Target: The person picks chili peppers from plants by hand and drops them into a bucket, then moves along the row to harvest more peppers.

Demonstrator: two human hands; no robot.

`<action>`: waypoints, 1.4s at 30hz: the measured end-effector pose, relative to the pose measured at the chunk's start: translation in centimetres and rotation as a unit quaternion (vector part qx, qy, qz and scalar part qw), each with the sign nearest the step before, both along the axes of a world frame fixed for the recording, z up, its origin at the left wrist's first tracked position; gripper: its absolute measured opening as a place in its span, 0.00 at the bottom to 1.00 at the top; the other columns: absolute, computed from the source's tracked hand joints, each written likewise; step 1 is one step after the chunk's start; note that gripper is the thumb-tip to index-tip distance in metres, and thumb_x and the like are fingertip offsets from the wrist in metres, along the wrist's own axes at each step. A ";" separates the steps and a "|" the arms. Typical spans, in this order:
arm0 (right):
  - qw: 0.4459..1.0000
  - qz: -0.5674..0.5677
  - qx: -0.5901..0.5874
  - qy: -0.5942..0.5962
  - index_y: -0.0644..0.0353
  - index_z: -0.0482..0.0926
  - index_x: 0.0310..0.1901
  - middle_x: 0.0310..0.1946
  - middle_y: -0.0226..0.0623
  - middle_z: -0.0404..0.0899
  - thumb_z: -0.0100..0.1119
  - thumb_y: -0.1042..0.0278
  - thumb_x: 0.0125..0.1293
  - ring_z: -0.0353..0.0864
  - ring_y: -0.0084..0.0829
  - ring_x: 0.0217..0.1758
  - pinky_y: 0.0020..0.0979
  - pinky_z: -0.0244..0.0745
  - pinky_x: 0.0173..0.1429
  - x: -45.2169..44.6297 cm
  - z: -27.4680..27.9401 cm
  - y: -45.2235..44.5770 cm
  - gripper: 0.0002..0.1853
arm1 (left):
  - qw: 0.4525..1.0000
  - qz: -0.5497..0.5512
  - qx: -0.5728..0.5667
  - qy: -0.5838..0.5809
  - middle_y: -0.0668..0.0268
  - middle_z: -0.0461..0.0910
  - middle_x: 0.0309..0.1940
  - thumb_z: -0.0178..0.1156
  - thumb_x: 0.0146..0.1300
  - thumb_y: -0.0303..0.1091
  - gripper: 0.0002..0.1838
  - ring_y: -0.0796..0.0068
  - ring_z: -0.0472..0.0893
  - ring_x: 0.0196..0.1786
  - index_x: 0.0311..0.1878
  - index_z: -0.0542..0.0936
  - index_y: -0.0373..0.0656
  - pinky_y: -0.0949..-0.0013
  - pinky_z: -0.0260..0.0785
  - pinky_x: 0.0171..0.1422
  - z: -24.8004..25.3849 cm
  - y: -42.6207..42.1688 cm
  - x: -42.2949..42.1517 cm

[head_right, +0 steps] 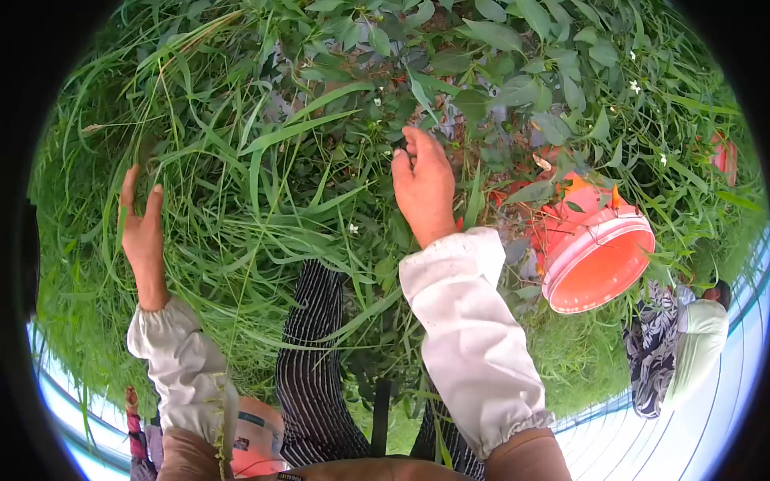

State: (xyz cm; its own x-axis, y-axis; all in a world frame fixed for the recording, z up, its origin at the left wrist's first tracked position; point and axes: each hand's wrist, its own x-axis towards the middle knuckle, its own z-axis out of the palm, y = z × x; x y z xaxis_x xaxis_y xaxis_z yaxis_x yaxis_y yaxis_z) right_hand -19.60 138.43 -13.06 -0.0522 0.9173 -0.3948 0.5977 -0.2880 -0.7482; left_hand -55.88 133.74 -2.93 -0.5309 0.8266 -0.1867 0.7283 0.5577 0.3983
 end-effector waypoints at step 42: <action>0.880 -0.042 -0.042 -0.472 0.64 0.82 0.45 0.33 0.35 0.83 0.57 0.69 0.65 0.81 0.26 0.38 0.33 0.77 0.38 22.5 -17.5 11.6 0.11 | 0.641 0.413 -0.046 -0.646 0.63 0.73 0.53 0.57 0.63 0.27 0.20 0.69 0.73 0.58 0.58 0.71 0.36 0.68 0.66 0.65 -8.4 -8.7 25.6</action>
